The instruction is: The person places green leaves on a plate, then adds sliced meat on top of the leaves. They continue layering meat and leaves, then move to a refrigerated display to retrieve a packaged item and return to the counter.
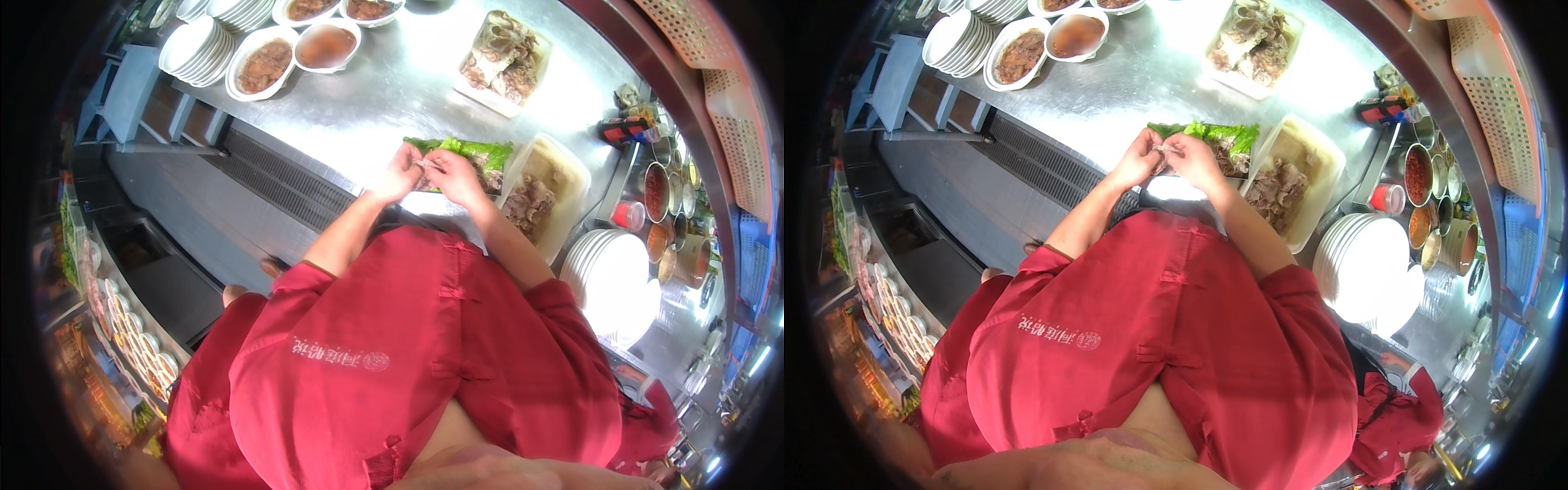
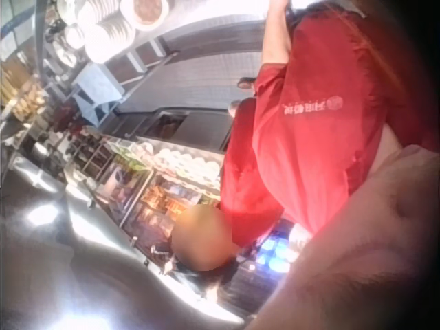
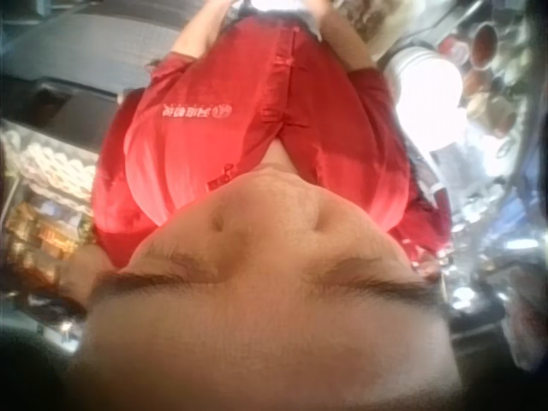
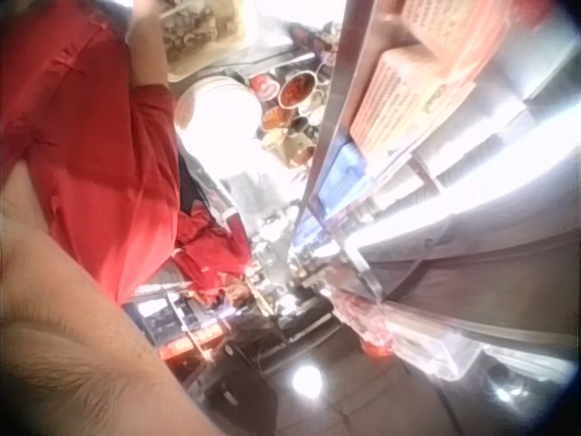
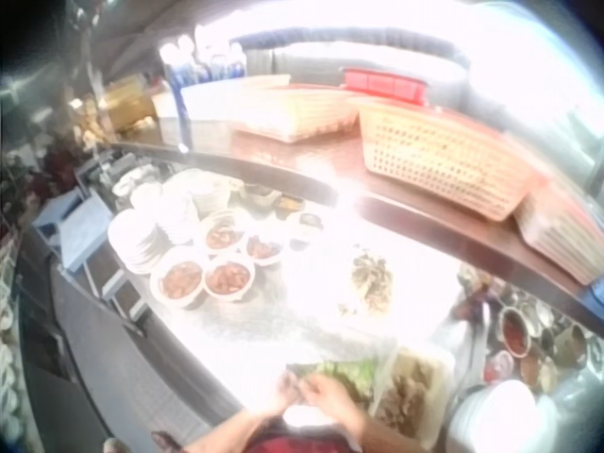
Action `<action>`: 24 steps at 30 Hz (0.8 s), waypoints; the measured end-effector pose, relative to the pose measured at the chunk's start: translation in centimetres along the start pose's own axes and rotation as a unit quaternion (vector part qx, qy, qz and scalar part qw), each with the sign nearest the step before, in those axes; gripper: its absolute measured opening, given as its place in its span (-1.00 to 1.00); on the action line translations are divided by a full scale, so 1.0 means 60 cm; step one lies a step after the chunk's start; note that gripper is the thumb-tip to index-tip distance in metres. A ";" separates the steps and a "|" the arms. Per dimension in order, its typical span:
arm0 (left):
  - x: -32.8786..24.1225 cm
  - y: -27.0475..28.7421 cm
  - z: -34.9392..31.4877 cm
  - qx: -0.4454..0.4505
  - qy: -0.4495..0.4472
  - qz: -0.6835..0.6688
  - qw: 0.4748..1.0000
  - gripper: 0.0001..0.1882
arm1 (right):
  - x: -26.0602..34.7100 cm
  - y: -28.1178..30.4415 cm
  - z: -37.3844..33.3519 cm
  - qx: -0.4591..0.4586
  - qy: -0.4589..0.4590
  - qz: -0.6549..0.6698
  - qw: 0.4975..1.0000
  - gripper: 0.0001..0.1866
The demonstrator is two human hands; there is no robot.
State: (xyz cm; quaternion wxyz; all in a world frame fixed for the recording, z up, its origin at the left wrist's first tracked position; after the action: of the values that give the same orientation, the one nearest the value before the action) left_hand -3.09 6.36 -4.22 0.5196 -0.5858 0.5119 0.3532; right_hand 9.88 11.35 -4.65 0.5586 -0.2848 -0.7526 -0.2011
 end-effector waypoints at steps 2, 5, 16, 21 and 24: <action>-0.003 0.000 0.000 0.010 -0.005 0.038 0.999 -0.79 | -0.013 0.003 0.002 -0.031 -0.005 -0.026 0.999 -0.79; -0.014 0.010 0.000 -0.006 0.007 0.128 0.992 -0.84 | -0.024 0.003 0.006 -0.025 -0.001 0.014 1.000 -0.82; -0.044 0.068 -0.022 -0.202 -0.012 0.245 0.948 -0.88 | 0.007 0.004 -0.013 -0.079 0.011 0.007 0.997 -0.87; -0.037 0.102 -0.024 -0.205 -0.012 0.192 0.960 -0.96 | 0.024 0.010 -0.023 -0.084 0.033 0.119 0.989 -0.90; -0.017 0.059 -0.003 -0.022 0.026 0.080 0.996 -0.81 | 0.023 0.011 -0.022 -0.057 -0.021 0.165 0.984 -0.93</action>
State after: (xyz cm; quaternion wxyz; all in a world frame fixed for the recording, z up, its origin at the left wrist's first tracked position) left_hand -6.76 6.66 -4.12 0.4628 -0.5639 0.5624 0.3892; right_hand 10.99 11.28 -2.97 0.5512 -0.4408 -0.6941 -0.1422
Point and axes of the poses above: each hand's wrist, its own z-axis towards the middle knuckle, its own y-axis out of the back of the hand, x = y × z, the point moved 7 cm from there along z, towards the middle knuckle, and after that the axes turned 11 degrees about x, right-handed, at the moved point
